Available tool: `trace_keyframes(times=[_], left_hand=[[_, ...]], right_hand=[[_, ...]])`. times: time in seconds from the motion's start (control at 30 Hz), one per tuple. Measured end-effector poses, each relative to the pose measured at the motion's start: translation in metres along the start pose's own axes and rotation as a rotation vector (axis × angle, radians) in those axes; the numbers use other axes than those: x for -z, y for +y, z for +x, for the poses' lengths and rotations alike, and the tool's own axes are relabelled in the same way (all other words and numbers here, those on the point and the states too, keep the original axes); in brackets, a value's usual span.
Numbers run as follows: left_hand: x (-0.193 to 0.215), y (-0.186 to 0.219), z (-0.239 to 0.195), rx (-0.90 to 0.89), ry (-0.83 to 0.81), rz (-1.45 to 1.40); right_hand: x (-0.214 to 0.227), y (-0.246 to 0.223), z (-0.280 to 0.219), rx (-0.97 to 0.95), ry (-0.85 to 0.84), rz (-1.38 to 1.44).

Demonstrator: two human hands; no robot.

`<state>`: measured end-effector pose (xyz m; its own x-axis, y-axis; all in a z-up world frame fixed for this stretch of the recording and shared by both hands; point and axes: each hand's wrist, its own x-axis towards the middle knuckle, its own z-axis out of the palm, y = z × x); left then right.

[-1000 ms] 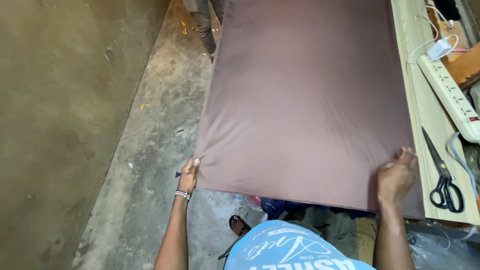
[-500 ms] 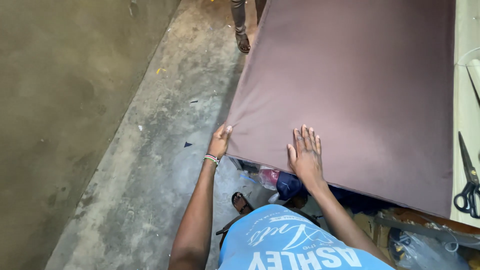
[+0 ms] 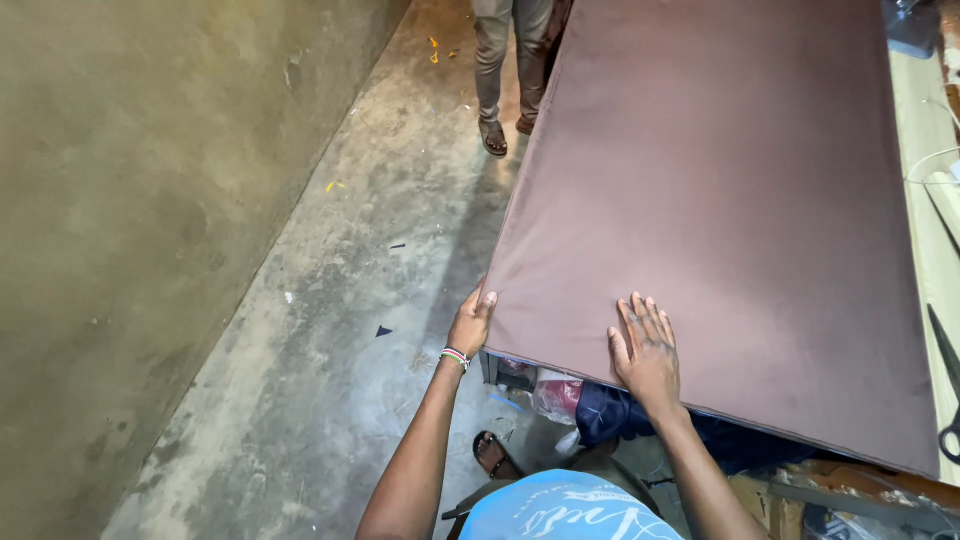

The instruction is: Spreading, smoothing, and folding a large piece of brown fabric on a cutting table

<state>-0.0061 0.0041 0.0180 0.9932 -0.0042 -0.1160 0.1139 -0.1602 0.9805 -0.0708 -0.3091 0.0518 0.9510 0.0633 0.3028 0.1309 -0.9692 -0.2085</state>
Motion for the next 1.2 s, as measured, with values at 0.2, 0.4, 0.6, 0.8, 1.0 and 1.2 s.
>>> trace_keyframes(times=[0.2,0.4,0.6,0.8,1.0,1.2], left_hand=[[0.000,-0.006,0.004,0.005,-0.019,-0.006],[-0.006,-0.031,0.012,0.001,0.042,-0.021],[-0.010,-0.031,0.005,0.034,0.082,-0.129],[-0.013,-0.014,-0.016,0.092,0.050,-0.292],[-0.018,-0.033,-0.010,0.129,0.104,-0.392],[-0.022,-0.049,-0.011,0.131,0.177,-0.418]], right_hand=[[0.008,-0.005,0.000,-0.004,-0.004,0.010],[0.000,0.003,0.001,0.005,-0.012,0.022],[0.000,0.004,0.001,-0.016,0.001,0.045],[0.009,0.004,0.000,-0.038,-0.020,0.091],[0.012,0.006,0.000,-0.033,0.000,0.132],[0.014,0.010,-0.004,-0.019,0.021,0.161]])
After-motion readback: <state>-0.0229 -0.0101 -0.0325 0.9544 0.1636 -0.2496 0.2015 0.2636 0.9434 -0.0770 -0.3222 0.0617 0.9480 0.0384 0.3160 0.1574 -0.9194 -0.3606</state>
